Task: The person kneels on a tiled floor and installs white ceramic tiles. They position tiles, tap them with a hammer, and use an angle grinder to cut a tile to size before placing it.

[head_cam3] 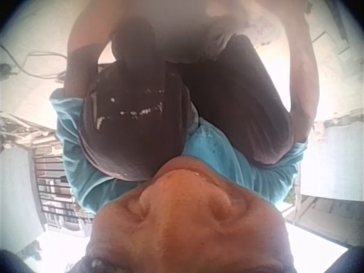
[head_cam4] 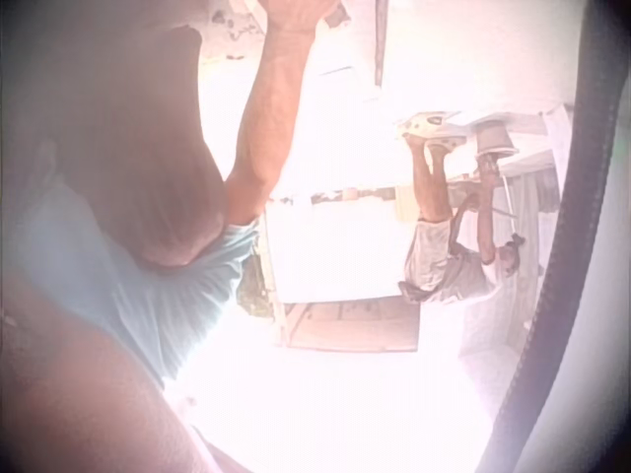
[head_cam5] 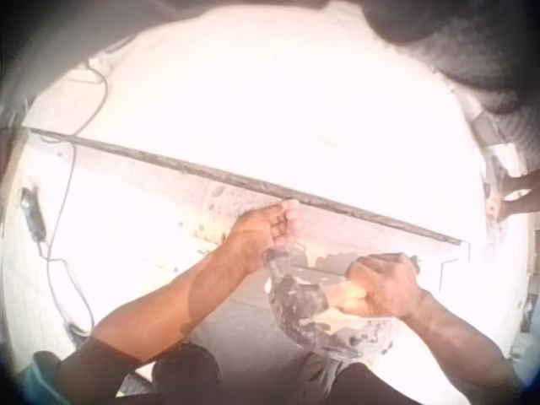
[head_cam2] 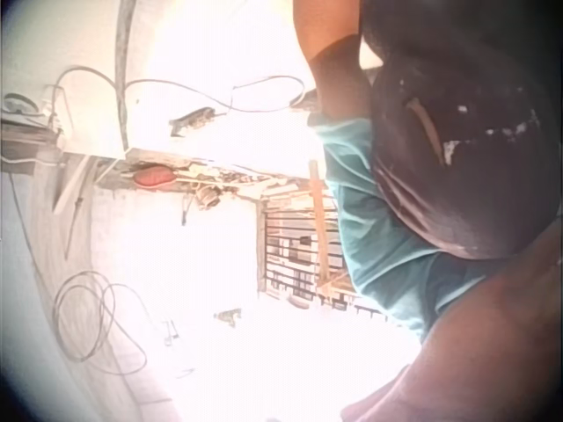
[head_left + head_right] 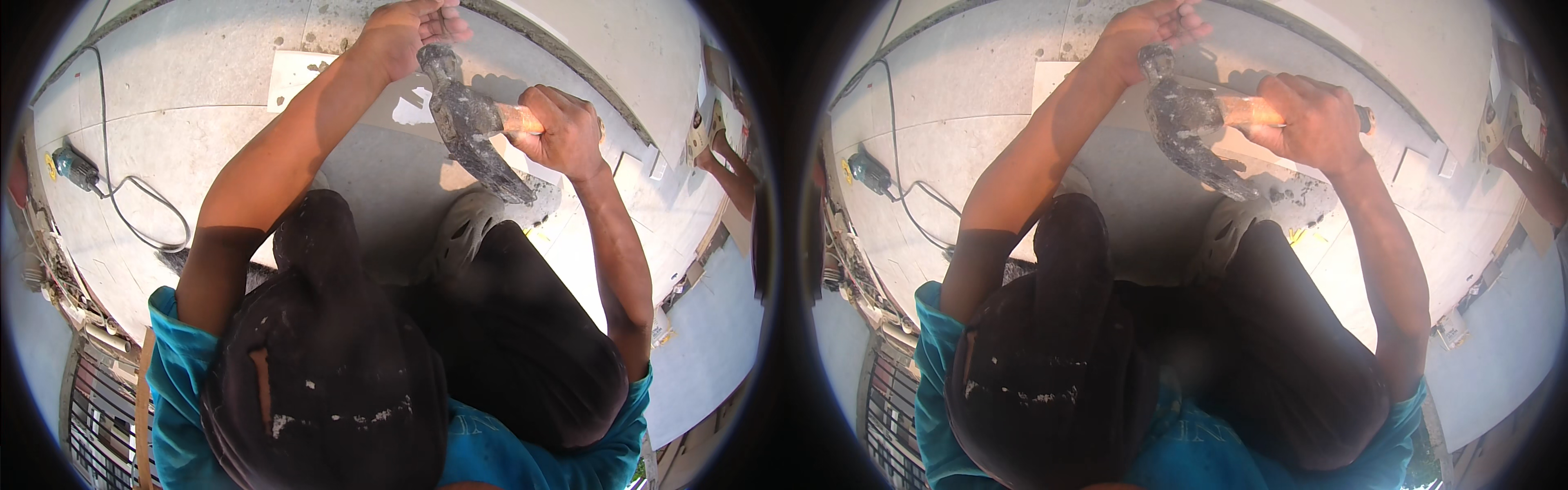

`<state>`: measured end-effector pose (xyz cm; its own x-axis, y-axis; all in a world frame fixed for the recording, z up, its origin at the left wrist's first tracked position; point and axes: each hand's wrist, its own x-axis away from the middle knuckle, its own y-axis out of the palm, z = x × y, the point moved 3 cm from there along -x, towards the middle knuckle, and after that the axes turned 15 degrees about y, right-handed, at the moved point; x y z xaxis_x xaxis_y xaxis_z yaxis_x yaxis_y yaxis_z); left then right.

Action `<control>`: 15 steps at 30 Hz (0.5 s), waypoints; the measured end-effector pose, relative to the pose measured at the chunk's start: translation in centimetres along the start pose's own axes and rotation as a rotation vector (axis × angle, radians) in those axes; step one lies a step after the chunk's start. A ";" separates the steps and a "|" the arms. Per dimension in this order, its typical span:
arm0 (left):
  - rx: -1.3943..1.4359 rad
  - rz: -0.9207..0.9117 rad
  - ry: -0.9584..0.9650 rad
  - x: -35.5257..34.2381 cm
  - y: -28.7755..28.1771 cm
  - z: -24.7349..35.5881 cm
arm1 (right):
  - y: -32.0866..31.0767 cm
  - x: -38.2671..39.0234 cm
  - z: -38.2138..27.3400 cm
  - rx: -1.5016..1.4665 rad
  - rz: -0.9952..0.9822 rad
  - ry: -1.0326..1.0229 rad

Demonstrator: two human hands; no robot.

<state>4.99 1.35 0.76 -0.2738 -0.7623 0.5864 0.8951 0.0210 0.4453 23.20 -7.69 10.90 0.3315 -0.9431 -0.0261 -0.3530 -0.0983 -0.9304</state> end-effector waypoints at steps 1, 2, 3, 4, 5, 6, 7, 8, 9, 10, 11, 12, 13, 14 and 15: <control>0.059 -0.018 0.013 -0.5 -0.2 -0.3 | -0.1 0.0 0.1 0.023 0.006 -0.006; 0.118 -0.035 0.027 -1.0 -0.5 -0.7 | 0.0 -0.1 0.4 0.045 0.012 -0.013; 0.126 -0.040 0.005 -1.4 -0.7 -1.2 | 0.0 -0.2 0.6 0.068 0.017 -0.020; 0.136 -0.045 -0.015 -1.3 -0.4 -0.9 | 0.4 -0.2 1.1 0.101 0.006 0.023; 0.145 -0.051 -0.035 -1.2 0.0 -0.6 | 0.9 -0.1 1.5 0.135 -0.005 0.065; 0.151 -0.044 -0.041 -1.0 0.2 -0.3 | 1.1 0.0 1.7 0.169 -0.016 0.108; 0.157 -0.026 -0.044 -0.5 0.0 0.1 | 0.9 0.0 0.7 0.131 -0.017 0.125; 0.162 -0.007 -0.047 -0.3 -0.2 0.3 | 0.6 0.0 0.2 0.083 0.007 0.075; 0.181 0.019 -0.023 -0.5 -0.5 0.3 | 0.4 0.0 -0.2 0.035 0.031 0.025; 0.204 0.035 -0.003 -0.9 -0.1 0.2 | 0.0 0.1 -0.4 -0.004 0.055 -0.018; 0.226 0.052 0.018 -1.1 0.1 0.2 | 0.1 0.1 -0.2 0.042 0.013 0.038; 0.196 0.035 -0.002 -1.1 0.1 0.1 | 0.3 -0.1 0.0 0.088 -0.028 0.094; 0.161 0.017 -0.016 -1.2 0.0 0.3 | 0.6 -0.5 0.2 0.132 -0.063 0.149; 0.126 -0.001 -0.031 -1.2 0.0 0.5 | 0.8 -0.7 0.3 0.175 -0.098 0.206; 0.151 0.009 -0.010 -1.4 0.1 0.6 | 0.7 -0.6 -0.3 0.180 -0.112 0.241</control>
<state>5.25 2.83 0.34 -0.2703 -0.7549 0.5975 0.8349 0.1252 0.5360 22.48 -7.32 10.43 0.1346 -0.9799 0.1472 -0.1587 -0.1680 -0.9729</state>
